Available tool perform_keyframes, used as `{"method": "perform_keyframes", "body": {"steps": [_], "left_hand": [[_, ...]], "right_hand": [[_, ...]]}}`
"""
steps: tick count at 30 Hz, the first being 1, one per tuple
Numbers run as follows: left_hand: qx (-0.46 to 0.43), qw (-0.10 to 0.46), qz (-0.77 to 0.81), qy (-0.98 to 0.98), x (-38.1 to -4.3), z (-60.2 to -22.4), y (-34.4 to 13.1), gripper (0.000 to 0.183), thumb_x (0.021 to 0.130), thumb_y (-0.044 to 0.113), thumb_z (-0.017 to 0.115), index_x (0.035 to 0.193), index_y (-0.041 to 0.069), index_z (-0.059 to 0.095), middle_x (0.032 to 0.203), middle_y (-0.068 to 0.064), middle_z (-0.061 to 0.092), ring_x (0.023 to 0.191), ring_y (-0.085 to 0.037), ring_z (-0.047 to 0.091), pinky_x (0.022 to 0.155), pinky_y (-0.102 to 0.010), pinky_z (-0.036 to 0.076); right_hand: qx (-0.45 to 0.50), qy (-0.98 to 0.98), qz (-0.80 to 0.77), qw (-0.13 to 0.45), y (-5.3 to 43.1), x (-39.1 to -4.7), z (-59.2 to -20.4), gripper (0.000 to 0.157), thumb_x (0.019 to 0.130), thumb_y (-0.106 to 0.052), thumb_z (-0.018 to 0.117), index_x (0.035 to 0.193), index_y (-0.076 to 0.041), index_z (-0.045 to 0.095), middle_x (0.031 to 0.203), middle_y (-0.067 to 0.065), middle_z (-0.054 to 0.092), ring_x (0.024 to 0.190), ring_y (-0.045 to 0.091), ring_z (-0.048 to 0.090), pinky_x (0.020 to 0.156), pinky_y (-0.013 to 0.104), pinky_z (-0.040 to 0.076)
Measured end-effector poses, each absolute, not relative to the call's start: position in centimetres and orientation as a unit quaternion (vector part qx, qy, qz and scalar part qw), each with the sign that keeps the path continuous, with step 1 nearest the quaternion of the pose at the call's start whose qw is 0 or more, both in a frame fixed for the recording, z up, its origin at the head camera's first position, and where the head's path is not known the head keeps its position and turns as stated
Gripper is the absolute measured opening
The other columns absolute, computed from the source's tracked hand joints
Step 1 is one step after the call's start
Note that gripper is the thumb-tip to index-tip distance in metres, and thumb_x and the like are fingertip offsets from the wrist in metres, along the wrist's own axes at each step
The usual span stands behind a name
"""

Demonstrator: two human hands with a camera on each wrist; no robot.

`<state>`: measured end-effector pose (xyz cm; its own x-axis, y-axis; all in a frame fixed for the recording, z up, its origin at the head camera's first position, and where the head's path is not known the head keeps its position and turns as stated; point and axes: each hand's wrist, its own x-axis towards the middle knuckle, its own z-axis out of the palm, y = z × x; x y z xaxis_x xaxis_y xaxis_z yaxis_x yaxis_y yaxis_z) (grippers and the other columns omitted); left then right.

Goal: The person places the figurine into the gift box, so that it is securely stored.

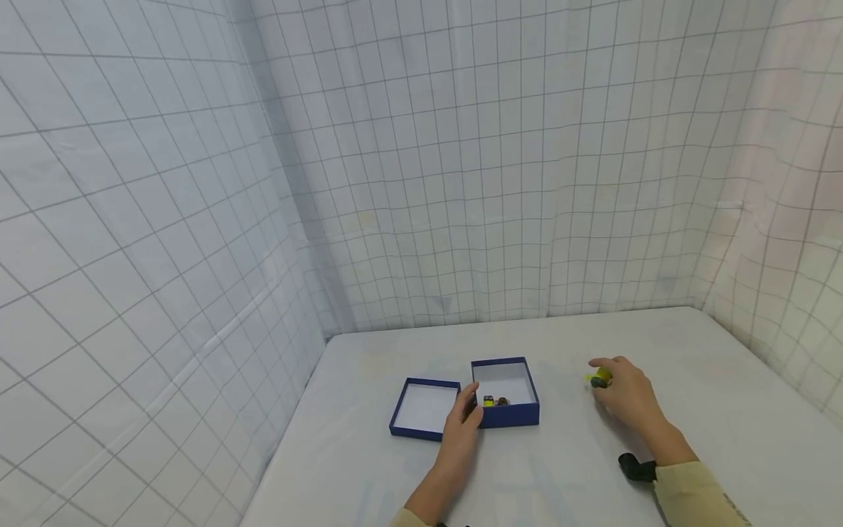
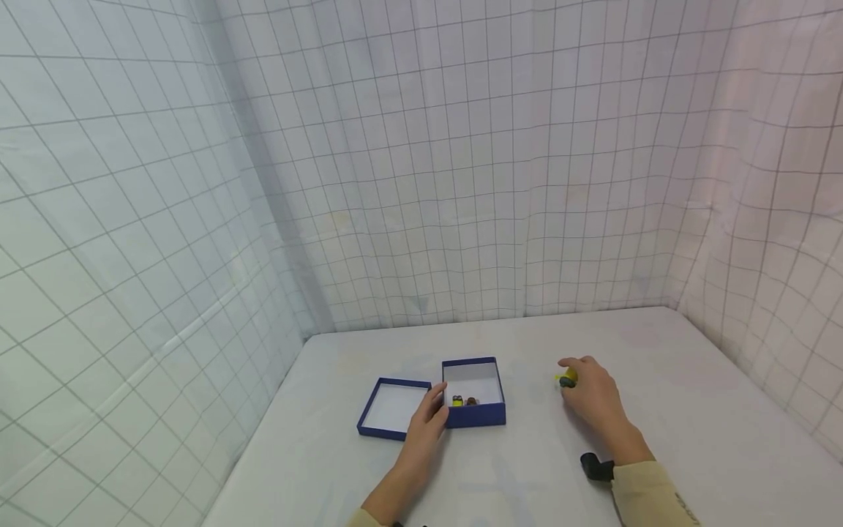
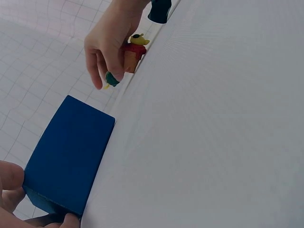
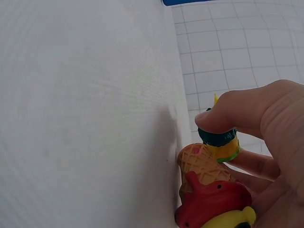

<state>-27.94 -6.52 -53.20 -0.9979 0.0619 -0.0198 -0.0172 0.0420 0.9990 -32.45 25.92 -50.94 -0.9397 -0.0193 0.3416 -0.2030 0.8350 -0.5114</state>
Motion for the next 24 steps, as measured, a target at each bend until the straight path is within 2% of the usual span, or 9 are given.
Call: {"method": "perform_keyframes", "body": {"steps": [12, 18, 24], "left_hand": [[0.001, 0.034, 0.693, 0.72, -27.99, -53.16, -6.45, 0.046, 0.106, 0.022, 0.05, 0.15, 0.032, 0.045, 0.161, -0.011, 0.034, 0.149, -0.038, 0.025, 0.117, -0.056, 0.026], [0.004, 0.036, 0.69, 0.723, -28.0, -53.12, -6.55, 0.047, 0.106, 0.025, 0.05, 0.152, 0.032, 0.044, 0.161, -0.01, 0.034, 0.149, -0.037, 0.024, 0.118, -0.056, 0.025], [0.009, 0.034, 0.693, 0.72, -27.97, -53.12, -6.56, 0.047, 0.106, 0.024, 0.05, 0.152, 0.03, 0.044, 0.161, -0.012, 0.033, 0.149, -0.039, 0.024, 0.117, -0.057, 0.025]], "right_hand": [[0.057, -0.934, 0.302, 0.185, 25.77, -32.62, -50.95, 0.056, 0.076, 0.001, 0.071, 0.132, -0.001, 0.062, 0.122, 0.03, 0.053, 0.101, 0.045, 0.059, 0.076, 0.057, 0.053], [0.057, -0.929, 0.306, 0.201, 25.56, -32.79, -50.99, 0.062, 0.076, 0.001, 0.069, 0.137, -0.004, 0.058, 0.12, 0.028, 0.052, 0.097, 0.042, 0.059, 0.075, 0.057, 0.053], [0.062, -0.929, 0.297, 0.212, 25.4, -32.78, -50.92, 0.063, 0.076, 0.002, 0.07, 0.137, -0.005, 0.058, 0.121, 0.027, 0.054, 0.089, 0.036, 0.06, 0.068, 0.05, 0.053]]}}
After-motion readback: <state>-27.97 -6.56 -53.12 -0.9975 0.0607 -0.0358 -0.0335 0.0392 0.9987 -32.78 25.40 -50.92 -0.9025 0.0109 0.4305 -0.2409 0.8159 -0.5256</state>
